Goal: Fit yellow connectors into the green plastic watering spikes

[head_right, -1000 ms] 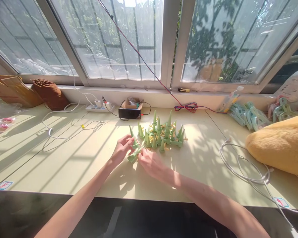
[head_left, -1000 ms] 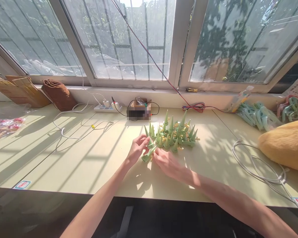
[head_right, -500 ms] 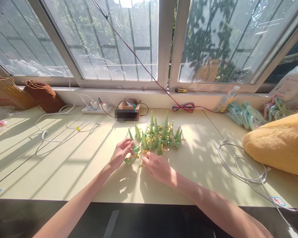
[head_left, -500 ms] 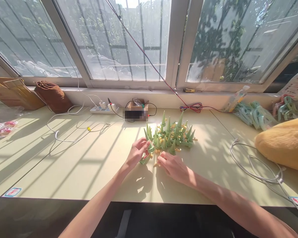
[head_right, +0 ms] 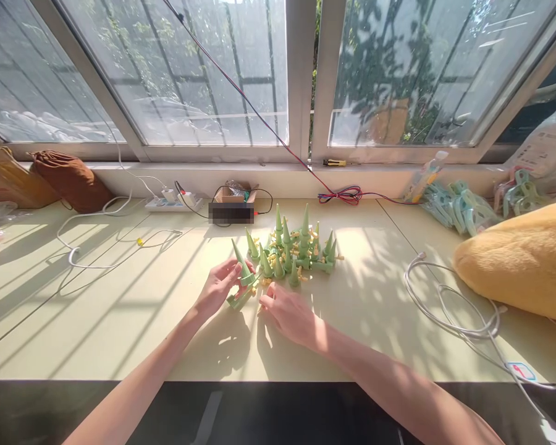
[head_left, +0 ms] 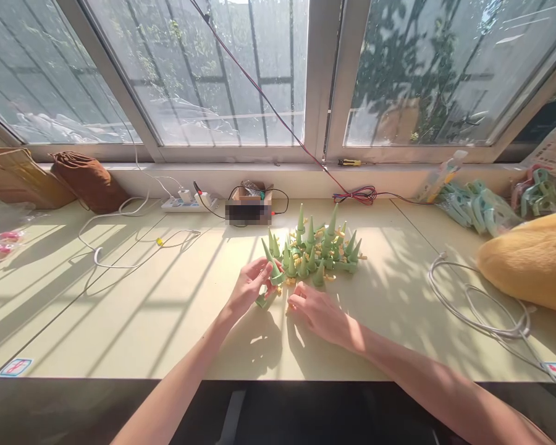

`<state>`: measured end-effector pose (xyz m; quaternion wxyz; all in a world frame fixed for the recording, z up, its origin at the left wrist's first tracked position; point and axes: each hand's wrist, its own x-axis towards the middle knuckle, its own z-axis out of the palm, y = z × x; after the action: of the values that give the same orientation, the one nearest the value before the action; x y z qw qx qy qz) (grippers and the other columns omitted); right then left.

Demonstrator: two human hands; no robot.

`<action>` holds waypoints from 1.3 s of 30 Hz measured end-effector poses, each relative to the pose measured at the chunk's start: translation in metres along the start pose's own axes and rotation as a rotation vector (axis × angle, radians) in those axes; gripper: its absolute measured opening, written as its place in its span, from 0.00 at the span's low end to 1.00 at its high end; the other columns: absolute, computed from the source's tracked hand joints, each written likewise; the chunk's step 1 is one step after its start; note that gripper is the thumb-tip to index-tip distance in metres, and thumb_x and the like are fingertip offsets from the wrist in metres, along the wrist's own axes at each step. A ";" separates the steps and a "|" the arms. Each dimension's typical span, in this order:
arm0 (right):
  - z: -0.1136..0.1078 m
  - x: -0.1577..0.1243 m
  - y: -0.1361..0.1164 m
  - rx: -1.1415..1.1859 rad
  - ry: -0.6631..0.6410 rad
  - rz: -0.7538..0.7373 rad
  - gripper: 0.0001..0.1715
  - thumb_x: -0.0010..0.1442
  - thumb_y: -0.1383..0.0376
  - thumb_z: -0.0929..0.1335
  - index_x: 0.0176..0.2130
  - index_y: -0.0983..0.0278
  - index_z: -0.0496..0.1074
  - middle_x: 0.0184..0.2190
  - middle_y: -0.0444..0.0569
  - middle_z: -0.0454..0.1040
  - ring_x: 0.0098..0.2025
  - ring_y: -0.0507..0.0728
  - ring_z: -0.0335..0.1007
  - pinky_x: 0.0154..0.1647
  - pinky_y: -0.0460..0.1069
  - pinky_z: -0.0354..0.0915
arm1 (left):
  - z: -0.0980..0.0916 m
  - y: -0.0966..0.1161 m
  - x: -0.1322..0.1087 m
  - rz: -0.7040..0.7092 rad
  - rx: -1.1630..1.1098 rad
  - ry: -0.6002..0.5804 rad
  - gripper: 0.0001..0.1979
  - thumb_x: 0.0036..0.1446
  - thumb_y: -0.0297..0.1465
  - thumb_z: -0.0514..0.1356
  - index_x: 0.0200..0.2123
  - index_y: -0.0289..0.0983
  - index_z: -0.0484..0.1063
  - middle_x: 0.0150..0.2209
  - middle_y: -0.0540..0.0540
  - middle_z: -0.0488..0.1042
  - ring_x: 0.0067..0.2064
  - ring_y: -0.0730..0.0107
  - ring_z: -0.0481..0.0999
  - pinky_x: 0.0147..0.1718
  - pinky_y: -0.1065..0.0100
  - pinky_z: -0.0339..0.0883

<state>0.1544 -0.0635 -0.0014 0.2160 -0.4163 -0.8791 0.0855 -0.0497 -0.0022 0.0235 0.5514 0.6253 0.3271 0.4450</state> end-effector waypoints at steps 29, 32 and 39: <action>-0.006 0.001 0.004 0.555 0.380 0.074 0.11 0.70 0.60 0.65 0.41 0.62 0.74 0.32 0.48 0.73 0.29 0.53 0.69 0.27 0.46 0.64 | -0.001 0.006 0.000 -0.136 -0.030 -0.020 0.18 0.60 0.46 0.63 0.40 0.36 0.69 0.33 0.48 0.73 0.18 0.83 0.63 0.13 0.78 0.54; -0.008 0.001 0.002 0.575 0.384 0.077 0.12 0.70 0.61 0.64 0.41 0.62 0.75 0.33 0.49 0.74 0.30 0.53 0.70 0.28 0.46 0.67 | -0.001 0.007 0.001 -0.162 -0.070 -0.029 0.21 0.59 0.47 0.63 0.39 0.33 0.73 0.33 0.48 0.70 0.19 0.84 0.62 0.14 0.77 0.55; -0.012 0.001 -0.001 0.614 0.387 0.104 0.13 0.70 0.61 0.63 0.43 0.62 0.76 0.35 0.50 0.76 0.33 0.53 0.72 0.30 0.46 0.70 | -0.002 0.008 0.002 -0.223 -0.190 -0.089 0.23 0.58 0.49 0.63 0.44 0.33 0.75 0.29 0.46 0.71 0.26 0.71 0.73 0.21 0.72 0.68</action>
<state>0.1587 -0.0635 0.0103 0.4887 -0.3846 -0.7329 0.2759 -0.0518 -0.0010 0.0314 0.6681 0.5490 0.3263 0.3818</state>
